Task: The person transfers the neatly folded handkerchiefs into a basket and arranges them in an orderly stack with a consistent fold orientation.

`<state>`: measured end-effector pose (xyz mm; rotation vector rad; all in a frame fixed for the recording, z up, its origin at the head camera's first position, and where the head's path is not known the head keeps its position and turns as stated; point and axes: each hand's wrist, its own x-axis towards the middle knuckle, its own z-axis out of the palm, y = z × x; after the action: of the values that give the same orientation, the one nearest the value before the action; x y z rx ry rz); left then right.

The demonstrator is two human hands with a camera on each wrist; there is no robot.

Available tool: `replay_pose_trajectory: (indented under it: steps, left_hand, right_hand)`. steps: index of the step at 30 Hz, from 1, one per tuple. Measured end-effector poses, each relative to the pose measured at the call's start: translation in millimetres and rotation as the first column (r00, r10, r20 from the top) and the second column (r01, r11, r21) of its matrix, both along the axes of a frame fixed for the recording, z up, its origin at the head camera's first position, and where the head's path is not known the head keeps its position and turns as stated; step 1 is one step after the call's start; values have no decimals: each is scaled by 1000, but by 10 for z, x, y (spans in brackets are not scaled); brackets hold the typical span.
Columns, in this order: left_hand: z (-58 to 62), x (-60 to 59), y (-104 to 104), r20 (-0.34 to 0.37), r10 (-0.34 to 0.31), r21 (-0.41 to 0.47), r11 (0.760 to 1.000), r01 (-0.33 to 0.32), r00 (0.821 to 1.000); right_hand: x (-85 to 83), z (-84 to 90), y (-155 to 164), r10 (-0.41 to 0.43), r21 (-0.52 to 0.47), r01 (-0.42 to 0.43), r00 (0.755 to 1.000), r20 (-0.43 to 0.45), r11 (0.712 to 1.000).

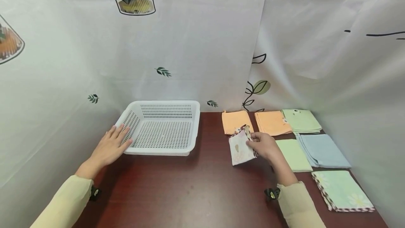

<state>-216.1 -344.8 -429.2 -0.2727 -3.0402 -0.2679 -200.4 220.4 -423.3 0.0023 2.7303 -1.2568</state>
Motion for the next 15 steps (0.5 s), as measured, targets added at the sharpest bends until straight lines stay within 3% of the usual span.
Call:
replay_pose_trajectory:
  steps: [7,15]
  left_hand:
    - [-11,-8,-2,-2,1,2,1000,-1,1000]
    - [-24,-4,-6,-2,-3,-9,1000,3,1000]
  right_hand:
    - [-34,133,-18,4,-36,-4,1000,4,999]
    - [-54,253,-72,-2,-11,2,1000,-26,1000]
